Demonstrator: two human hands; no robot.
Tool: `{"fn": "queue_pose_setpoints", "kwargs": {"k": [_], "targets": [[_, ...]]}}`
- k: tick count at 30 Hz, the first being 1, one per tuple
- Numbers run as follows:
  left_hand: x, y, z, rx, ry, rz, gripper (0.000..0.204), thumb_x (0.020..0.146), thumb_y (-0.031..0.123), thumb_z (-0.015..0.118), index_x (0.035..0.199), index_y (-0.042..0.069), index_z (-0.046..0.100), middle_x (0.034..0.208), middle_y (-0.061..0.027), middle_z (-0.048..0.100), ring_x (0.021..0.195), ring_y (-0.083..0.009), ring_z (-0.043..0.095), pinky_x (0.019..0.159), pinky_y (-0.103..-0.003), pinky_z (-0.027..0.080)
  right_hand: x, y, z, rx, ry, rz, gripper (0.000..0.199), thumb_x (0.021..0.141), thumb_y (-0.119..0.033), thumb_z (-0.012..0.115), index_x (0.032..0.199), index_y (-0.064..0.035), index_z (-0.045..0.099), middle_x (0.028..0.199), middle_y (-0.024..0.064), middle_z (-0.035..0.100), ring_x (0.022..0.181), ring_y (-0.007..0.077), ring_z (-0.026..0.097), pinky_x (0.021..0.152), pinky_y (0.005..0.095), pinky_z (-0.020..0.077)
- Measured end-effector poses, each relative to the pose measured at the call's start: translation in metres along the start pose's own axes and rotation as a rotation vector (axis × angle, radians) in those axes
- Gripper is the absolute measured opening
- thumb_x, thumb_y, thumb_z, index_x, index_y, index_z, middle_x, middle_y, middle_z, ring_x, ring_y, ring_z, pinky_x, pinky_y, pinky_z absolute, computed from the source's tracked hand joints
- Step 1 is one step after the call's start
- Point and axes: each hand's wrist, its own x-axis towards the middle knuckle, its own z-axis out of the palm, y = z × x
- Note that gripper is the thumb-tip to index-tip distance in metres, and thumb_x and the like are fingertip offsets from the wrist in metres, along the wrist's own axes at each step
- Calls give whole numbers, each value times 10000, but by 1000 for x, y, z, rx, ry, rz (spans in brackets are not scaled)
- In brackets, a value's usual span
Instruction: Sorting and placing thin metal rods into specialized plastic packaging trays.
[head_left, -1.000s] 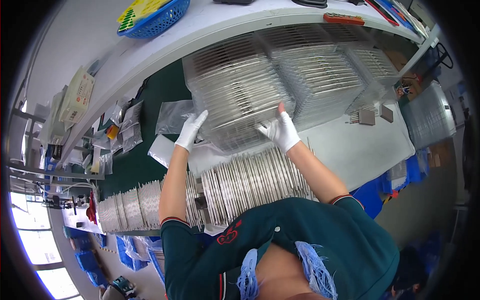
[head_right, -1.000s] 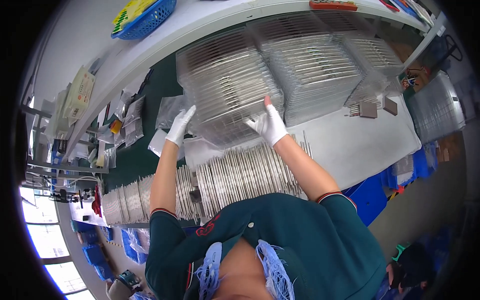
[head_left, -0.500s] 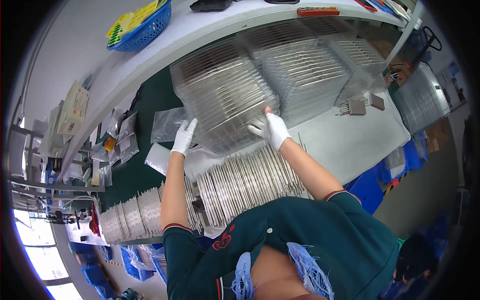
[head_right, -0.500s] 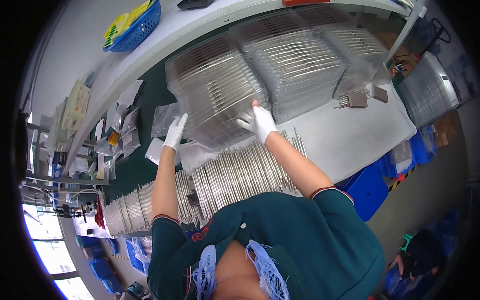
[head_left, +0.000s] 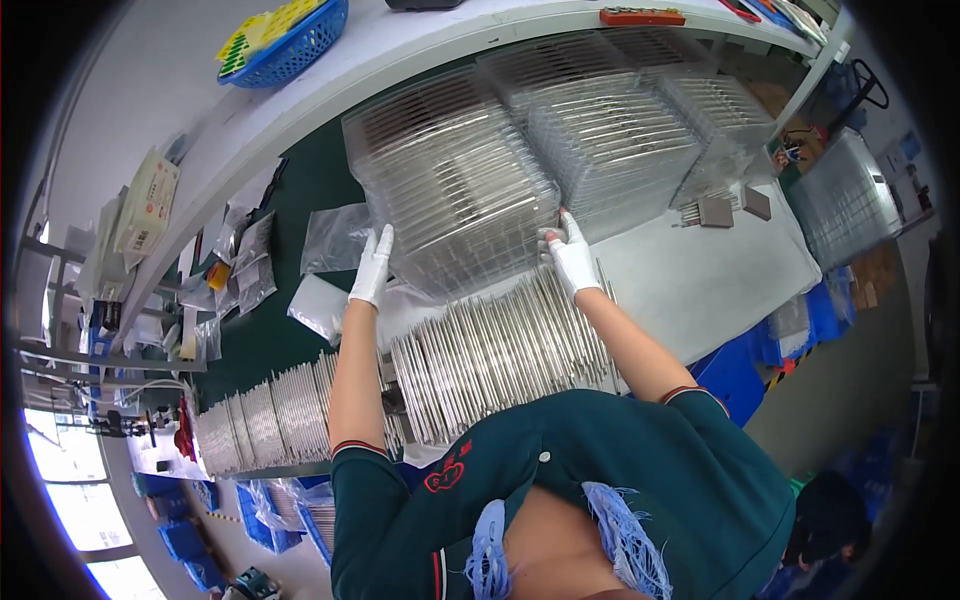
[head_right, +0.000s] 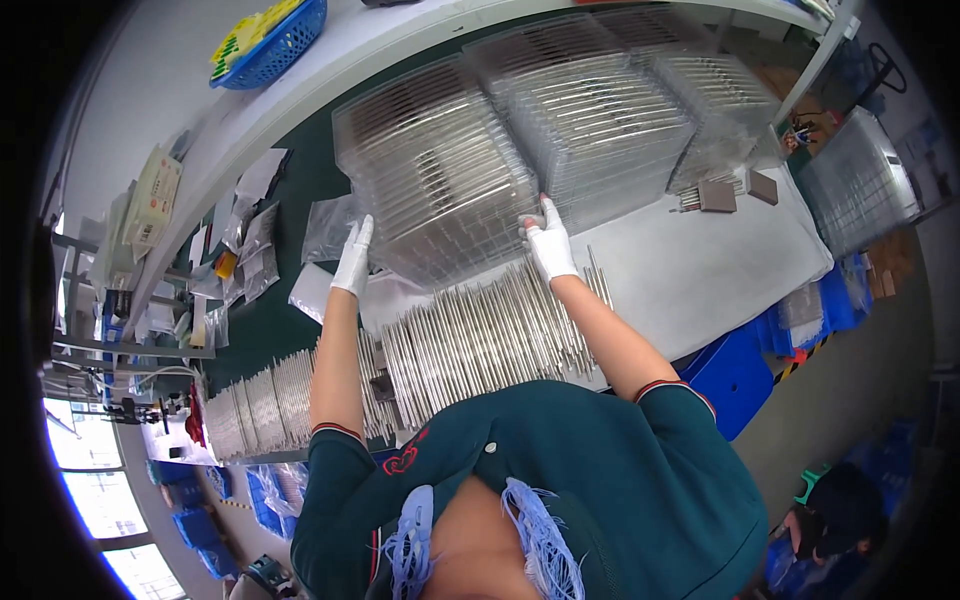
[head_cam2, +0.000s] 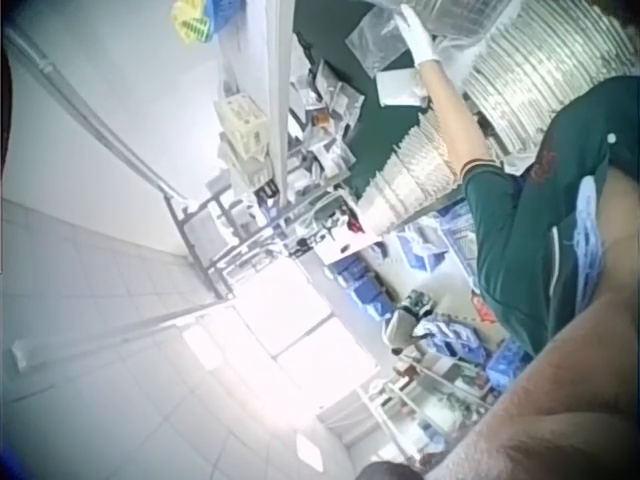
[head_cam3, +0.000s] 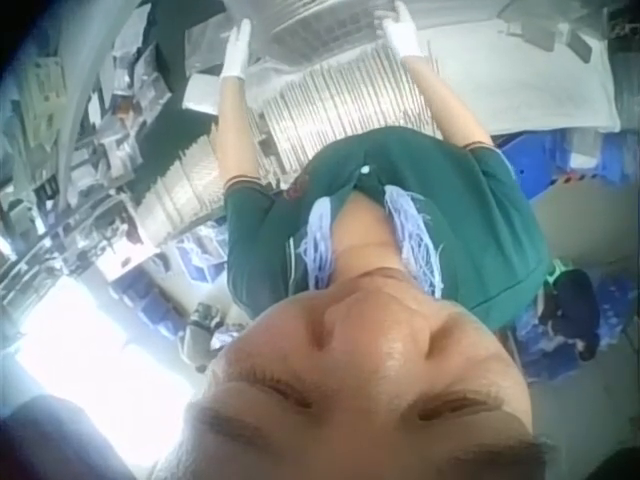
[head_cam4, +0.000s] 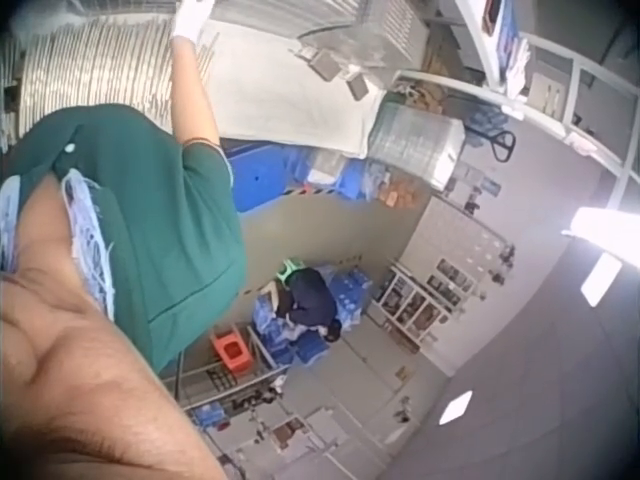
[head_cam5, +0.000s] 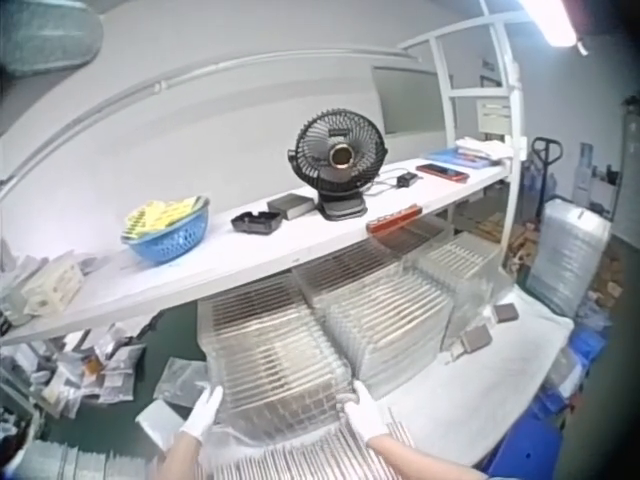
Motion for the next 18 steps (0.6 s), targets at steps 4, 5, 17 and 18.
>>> {"fn": "queue_pose_setpoints", "kwargs": {"k": [4, 5, 17, 18], "targets": [[-24, 11, 14, -215, 57, -62, 782, 848, 510, 481, 1398, 33, 194, 1442, -141, 222, 1327, -253, 220, 1061, -343, 213, -6, 5, 15, 95, 18, 11, 596, 869, -4, 470, 1390, -127, 208, 861, 67, 564, 717, 128, 578, 591, 241, 500], [-25, 8, 17, -247, 65, -36, 771, 855, 495, 480, 1398, 32, 190, 1442, -139, 221, 1329, -249, 215, 1060, -345, 214, -8, 6, 14, 95, 19, 12, 596, 869, -4, 470, 1390, -127, 208, 861, 67, 564, 717, 128, 578, 591, 241, 500], [-24, -23, 13, -288, 163, 67, 633, 910, 426, 411, 1368, 13, 269, 1416, -102, 296, 1303, -218, 274, 1053, -335, 228, -35, -6, -19, -222, -171, -74, 588, 905, -166, 491, 1391, -26, 189, 1131, 161, 561, 943, 202, 590, 812, 275, 471], [-30, -49, -6, -162, 194, 156, 619, 923, 384, 418, 1375, 4, 233, 1378, -178, 339, 1258, -271, 353, 1037, -319, 259, -46, -6, -19, -200, -227, -29, 566, 904, -187, 499, 1373, -15, 233, 1125, 160, 564, 945, 200, 589, 809, 274, 475]]}}
